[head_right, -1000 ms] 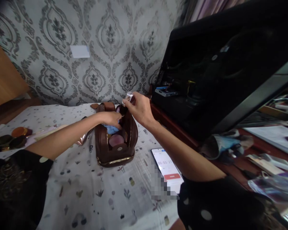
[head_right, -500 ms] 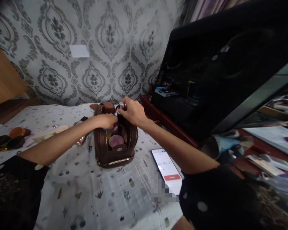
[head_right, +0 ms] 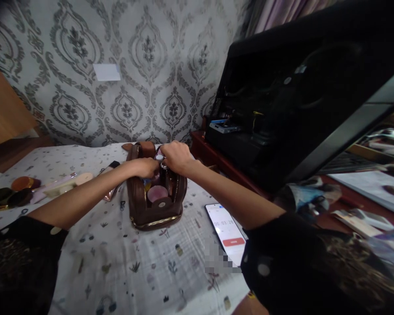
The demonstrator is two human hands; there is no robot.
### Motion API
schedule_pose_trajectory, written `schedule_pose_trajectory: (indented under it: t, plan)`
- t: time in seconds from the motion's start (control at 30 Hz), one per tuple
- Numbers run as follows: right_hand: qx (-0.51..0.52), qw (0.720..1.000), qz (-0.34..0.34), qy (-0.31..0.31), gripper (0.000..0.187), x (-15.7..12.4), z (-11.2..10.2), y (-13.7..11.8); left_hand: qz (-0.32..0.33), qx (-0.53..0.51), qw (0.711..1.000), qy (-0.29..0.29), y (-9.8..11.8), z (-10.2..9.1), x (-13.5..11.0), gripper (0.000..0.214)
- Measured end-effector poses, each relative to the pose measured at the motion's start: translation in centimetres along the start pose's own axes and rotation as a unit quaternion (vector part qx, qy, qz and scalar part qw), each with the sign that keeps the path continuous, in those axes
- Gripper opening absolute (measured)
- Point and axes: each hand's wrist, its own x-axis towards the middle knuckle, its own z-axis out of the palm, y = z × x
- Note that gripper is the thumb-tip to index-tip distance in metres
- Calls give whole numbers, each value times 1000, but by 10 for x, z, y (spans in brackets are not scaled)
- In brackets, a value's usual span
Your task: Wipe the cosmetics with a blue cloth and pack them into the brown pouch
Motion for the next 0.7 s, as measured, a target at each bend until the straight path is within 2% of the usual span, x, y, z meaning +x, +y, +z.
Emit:
schedule_pose_trajectory:
  t: [0.2, 0.4, 0.5, 0.7]
  plan:
    - [-19, 999, -28, 8, 31, 3, 0, -3, 62, 3, 998, -5, 1, 4, 6, 42]
    - [-31, 999, -30, -11, 31, 2, -3, -5, 22, 38, 999, 7, 8, 8, 11, 38]
    - [-35, 999, -34, -10, 32, 2, -2, -3, 27, 49, 998, 9, 9, 8, 8, 35]
    - [-48, 998, -48, 12, 30, 3, 4, 0, 103, 104, 989, -23, 15, 19, 10, 21]
